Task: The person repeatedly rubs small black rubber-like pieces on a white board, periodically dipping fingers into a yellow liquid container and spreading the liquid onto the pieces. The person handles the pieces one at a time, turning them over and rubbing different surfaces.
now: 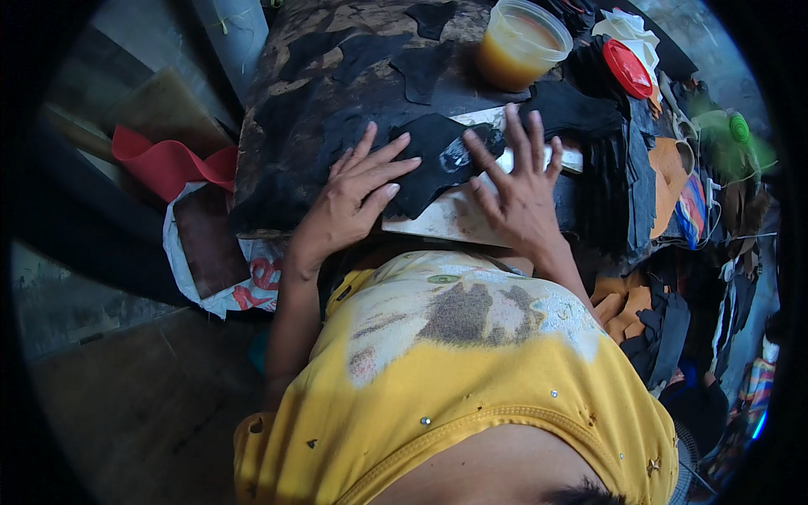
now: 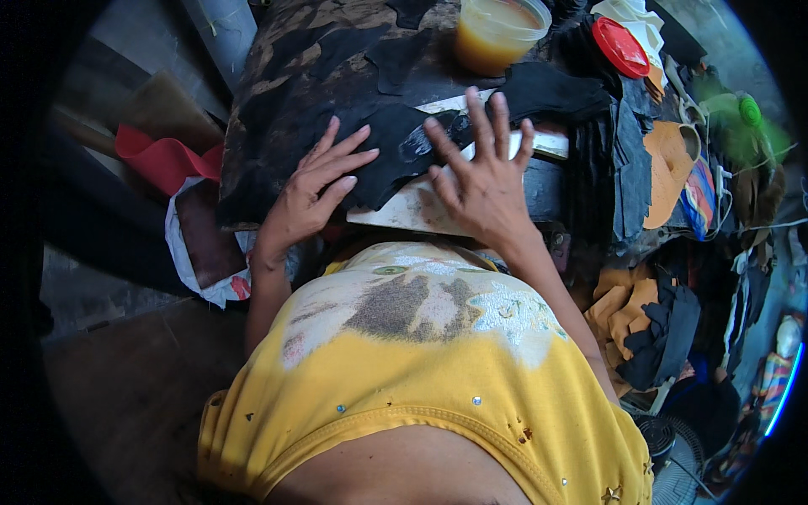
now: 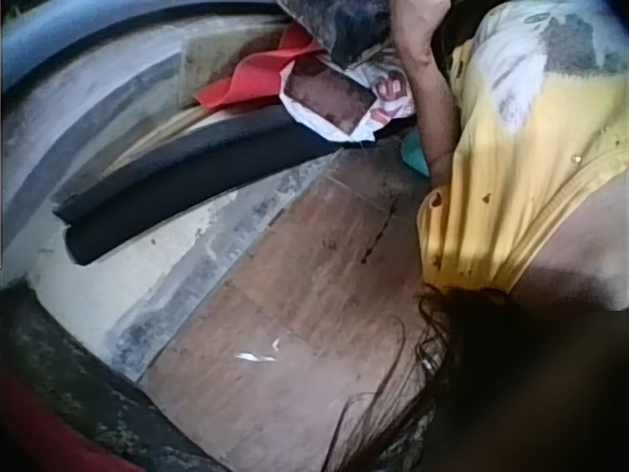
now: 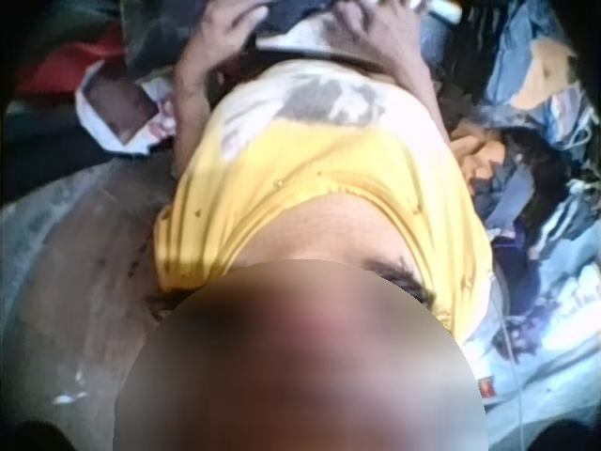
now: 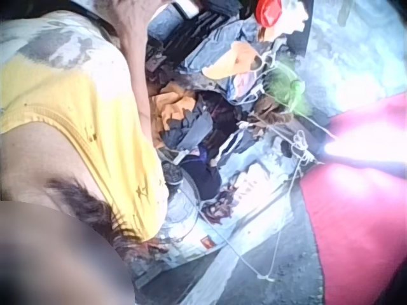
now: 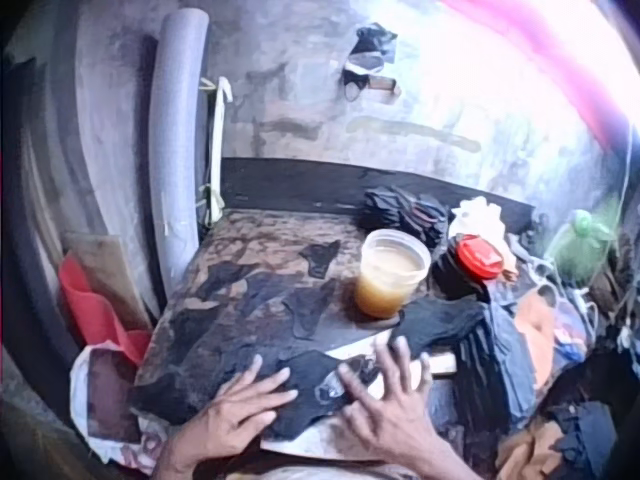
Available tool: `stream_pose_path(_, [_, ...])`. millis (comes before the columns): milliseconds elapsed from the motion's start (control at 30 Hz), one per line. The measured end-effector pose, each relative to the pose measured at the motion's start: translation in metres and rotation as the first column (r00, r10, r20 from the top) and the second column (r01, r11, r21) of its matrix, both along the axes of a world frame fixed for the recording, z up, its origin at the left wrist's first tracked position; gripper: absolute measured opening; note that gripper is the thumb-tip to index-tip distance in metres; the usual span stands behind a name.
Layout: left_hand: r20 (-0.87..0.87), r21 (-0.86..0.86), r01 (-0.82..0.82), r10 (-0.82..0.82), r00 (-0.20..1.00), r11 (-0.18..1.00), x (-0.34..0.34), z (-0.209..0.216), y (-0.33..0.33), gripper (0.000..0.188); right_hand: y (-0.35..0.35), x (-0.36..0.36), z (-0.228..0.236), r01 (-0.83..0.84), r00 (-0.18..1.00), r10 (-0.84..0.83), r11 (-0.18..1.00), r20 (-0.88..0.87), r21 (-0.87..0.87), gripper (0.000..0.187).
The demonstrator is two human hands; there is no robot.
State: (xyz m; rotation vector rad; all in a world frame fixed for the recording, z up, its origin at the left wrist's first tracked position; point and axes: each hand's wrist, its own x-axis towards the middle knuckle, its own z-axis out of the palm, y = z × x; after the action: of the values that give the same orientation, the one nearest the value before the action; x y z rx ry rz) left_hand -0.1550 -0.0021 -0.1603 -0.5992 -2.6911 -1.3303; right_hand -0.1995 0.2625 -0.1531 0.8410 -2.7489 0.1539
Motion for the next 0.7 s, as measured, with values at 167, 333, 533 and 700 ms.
stream_pose_path(167, [-0.013,0.021,0.005,-0.005,1.000,1.000,-0.007,-0.003,0.005,0.041,0.001,-0.005,-0.003,-0.003,1.000,0.003,1.000,-0.018,-0.006,0.051])
stream_pose_path(333, [0.022,0.082,0.047,-0.049,0.999,0.996,-0.008,-0.002,-0.004,0.044,-0.012,0.012,-0.006,-0.142,0.990,0.141,0.990,0.020,0.017,0.053])
stream_pose_path(533, [-0.011,0.182,-0.002,0.004,1.000,0.983,0.002,-0.007,0.004,0.048,-0.030,0.025,-0.001,-0.315,0.939,0.314,0.949,0.143,-0.016,0.061])
stream_pose_path(700, [-0.044,0.303,-0.172,0.194,0.980,0.937,0.011,-0.011,0.016,0.043,-0.010,-0.015,0.025,-0.319,0.787,0.561,0.727,0.258,-0.608,0.035])
